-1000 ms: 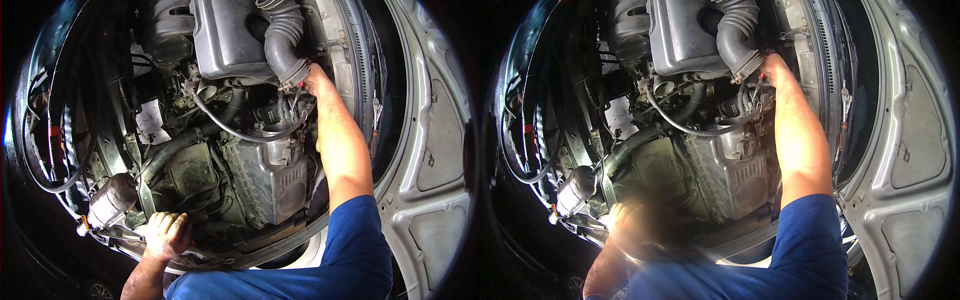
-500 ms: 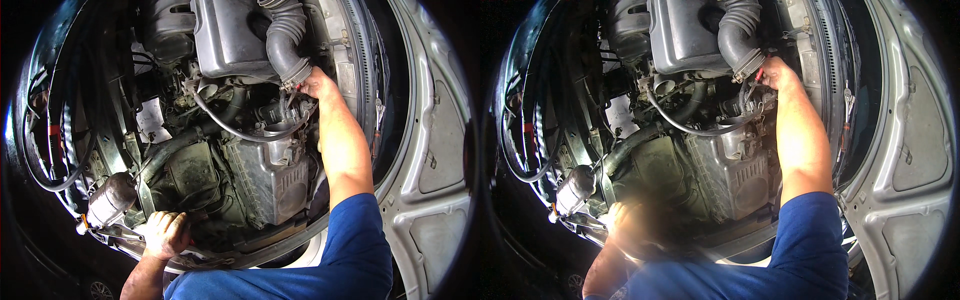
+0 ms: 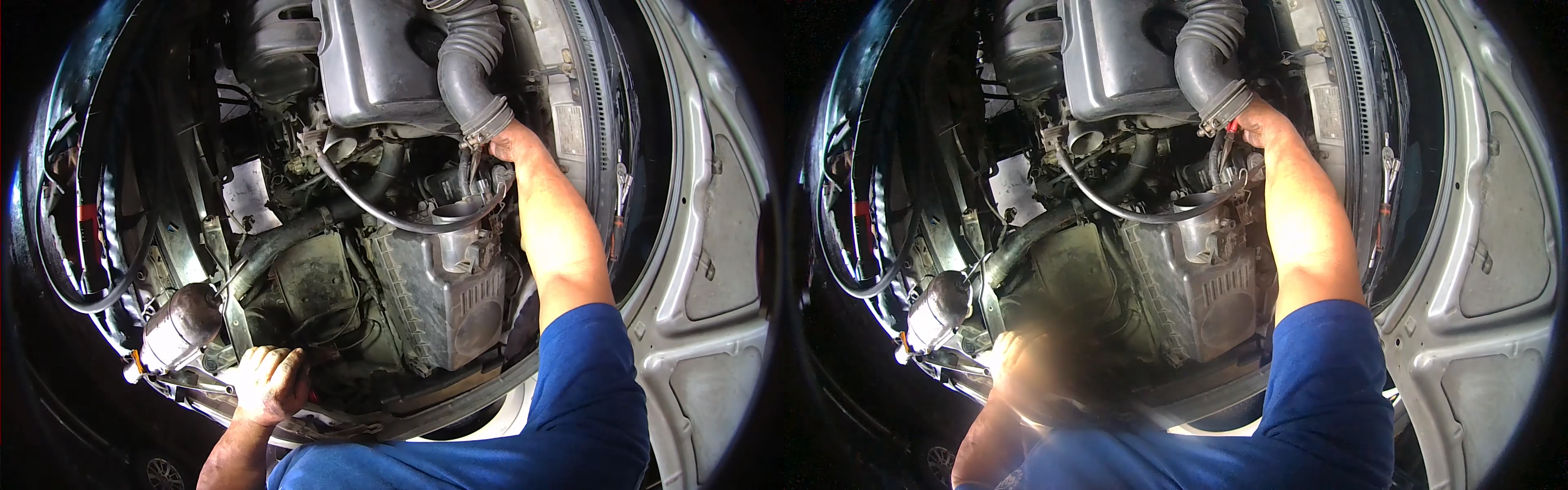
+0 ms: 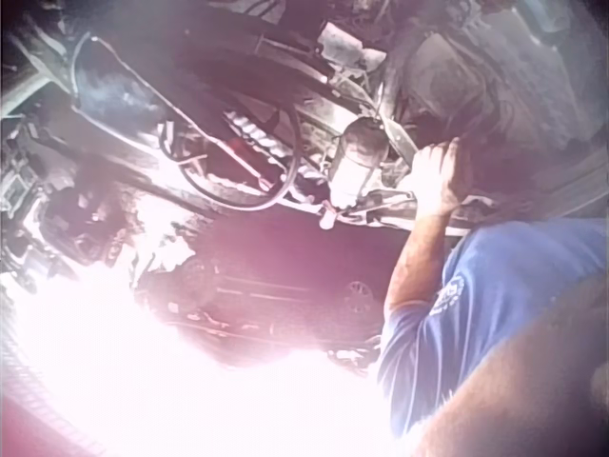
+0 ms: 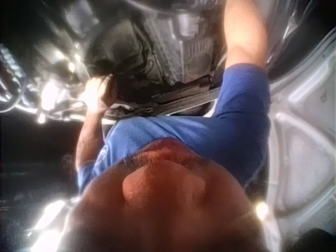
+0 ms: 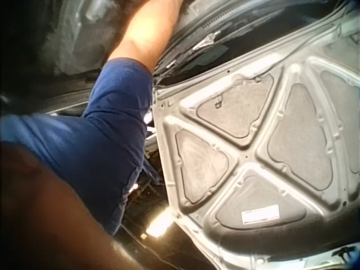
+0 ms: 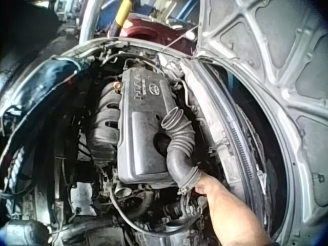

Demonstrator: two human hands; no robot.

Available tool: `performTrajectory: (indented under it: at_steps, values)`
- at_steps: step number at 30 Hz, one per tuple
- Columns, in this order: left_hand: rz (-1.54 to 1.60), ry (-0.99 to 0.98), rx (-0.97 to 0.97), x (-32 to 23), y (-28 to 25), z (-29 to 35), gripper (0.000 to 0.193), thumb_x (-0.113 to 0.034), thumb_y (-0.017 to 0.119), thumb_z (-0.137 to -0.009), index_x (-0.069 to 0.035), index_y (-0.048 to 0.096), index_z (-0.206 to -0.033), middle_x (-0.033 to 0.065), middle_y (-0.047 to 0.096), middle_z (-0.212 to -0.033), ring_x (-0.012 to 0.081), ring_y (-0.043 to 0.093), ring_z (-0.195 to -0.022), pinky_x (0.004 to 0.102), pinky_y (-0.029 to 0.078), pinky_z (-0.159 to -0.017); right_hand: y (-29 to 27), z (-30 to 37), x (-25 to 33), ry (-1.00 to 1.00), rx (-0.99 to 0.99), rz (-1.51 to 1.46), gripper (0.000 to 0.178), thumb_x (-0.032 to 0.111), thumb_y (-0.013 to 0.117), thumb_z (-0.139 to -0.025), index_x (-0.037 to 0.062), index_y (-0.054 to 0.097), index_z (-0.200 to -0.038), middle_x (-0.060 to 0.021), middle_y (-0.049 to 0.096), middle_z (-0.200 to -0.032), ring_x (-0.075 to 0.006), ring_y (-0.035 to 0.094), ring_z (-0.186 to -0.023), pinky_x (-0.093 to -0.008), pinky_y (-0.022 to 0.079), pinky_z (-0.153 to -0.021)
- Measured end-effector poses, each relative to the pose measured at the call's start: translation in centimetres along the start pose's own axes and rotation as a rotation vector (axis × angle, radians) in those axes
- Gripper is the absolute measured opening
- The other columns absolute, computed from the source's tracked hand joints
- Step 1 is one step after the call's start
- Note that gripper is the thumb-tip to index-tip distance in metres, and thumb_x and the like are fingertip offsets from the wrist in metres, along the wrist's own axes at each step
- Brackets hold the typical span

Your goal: The person disconnects a hose from the engine components using pliers, removes the old hose, and then installs a new hose by connecting it to the same points.

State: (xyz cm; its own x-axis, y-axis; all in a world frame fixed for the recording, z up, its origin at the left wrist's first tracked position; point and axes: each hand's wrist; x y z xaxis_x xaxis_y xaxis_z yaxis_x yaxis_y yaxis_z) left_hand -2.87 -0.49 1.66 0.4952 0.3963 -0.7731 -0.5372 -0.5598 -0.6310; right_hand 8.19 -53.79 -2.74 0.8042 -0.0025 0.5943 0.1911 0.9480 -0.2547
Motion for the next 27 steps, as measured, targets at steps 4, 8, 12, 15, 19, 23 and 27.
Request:
performTrajectory:
  at_steps: [4, 8, 12, 15, 19, 23, 27]
  values:
    - [-0.008, 0.013, 0.018, 0.2, 0.0, 0.0, 0.030, -0.008, 0.070, -0.065, -0.004, 0.064, -0.094, 0.0073, 0.062, -0.082, 0.0236, 0.059, -0.071, 0.0365, 0.046, -0.066, -0.6, -0.2, 0.4, 0.087, 0.032, 0.010, 0.025, 0.026, 0.074, -0.080, 0.0112, 0.064, -0.098, -0.0015, 0.067, -0.093, -0.0148, 0.061, -0.083, -0.0328, 0.048, -0.072]
    - [0.005, 0.017, 0.007, 0.3, 0.0, -0.1, 0.030, -0.008, 0.070, -0.064, -0.004, 0.064, -0.093, 0.0071, 0.062, -0.081, 0.0233, 0.059, -0.071, 0.0362, 0.046, -0.066, -1.4, -1.0, 0.7, 0.130, 0.099, 0.001, 0.024, 0.025, 0.074, -0.080, 0.0112, 0.065, -0.097, -0.0016, 0.068, -0.092, -0.0149, 0.062, -0.082, -0.0343, 0.050, -0.073]
    - [0.011, -0.017, 0.028, 0.2, -0.1, -0.1, 0.028, -0.008, 0.069, -0.065, -0.004, 0.065, -0.092, 0.0071, 0.062, -0.081, 0.0232, 0.059, -0.071, 0.0363, 0.046, -0.066, -1.9, -1.5, 0.5, 0.147, 0.161, 0.026, 0.020, 0.024, 0.073, -0.081, 0.0112, 0.065, -0.094, -0.0028, 0.069, -0.087, -0.0145, 0.065, -0.077, -0.0315, 0.053, -0.067]
    - [-0.001, -0.028, 0.040, 0.1, 0.0, -0.2, 0.028, -0.007, 0.069, -0.065, -0.003, 0.064, -0.092, 0.0074, 0.062, -0.081, 0.0233, 0.059, -0.071, 0.0366, 0.046, -0.066, -2.0, -1.6, 0.2, 0.137, 0.160, 0.017, 0.020, 0.025, 0.073, -0.082, 0.0110, 0.065, -0.094, -0.0029, 0.069, -0.087, -0.0137, 0.066, -0.077, -0.0290, 0.053, -0.064]
    - [-0.008, -0.033, 0.040, 0.1, 0.0, -0.2, 0.027, -0.008, 0.069, -0.065, -0.003, 0.065, -0.091, 0.0078, 0.062, -0.081, 0.0236, 0.059, -0.071, 0.0370, 0.046, -0.066, -1.8, -1.2, 0.5, 0.146, 0.164, 0.065, 0.020, 0.025, 0.071, -0.083, 0.0101, 0.065, -0.095, -0.0033, 0.069, -0.086, -0.0136, 0.066, -0.076, -0.0281, 0.053, -0.063]
    - [-0.015, -0.020, 0.030, 0.2, 0.1, -0.1, 0.026, -0.008, 0.069, -0.065, -0.003, 0.065, -0.091, 0.0077, 0.062, -0.081, 0.0235, 0.059, -0.071, 0.0367, 0.046, -0.066, -1.3, -0.6, 1.2, 0.129, 0.170, 0.127, 0.020, 0.024, 0.069, -0.085, 0.0086, 0.065, -0.096, -0.0042, 0.070, -0.086, -0.0140, 0.066, -0.076, -0.0278, 0.053, -0.064]
    - [0.000, -0.031, 0.028, 0.1, 0.1, -0.2, 0.027, -0.008, 0.070, -0.065, -0.003, 0.064, -0.092, 0.0076, 0.062, -0.081, 0.0237, 0.059, -0.071, 0.0370, 0.046, -0.066, -1.2, -0.4, 1.2, 0.119, 0.223, 0.106, 0.019, 0.023, 0.068, -0.086, 0.0083, 0.065, -0.098, -0.0047, 0.070, -0.086, -0.0144, 0.066, -0.076, -0.0277, 0.053, -0.064]
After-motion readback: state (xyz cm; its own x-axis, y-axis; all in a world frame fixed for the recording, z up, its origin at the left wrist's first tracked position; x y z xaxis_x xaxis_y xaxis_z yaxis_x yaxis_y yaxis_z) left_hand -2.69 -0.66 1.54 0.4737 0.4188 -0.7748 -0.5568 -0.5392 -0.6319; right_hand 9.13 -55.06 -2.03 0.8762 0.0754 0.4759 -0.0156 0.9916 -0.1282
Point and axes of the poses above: each hand's wrist, its own z-axis away from the middle knuckle, its own y-axis out of the palm, x = y × z
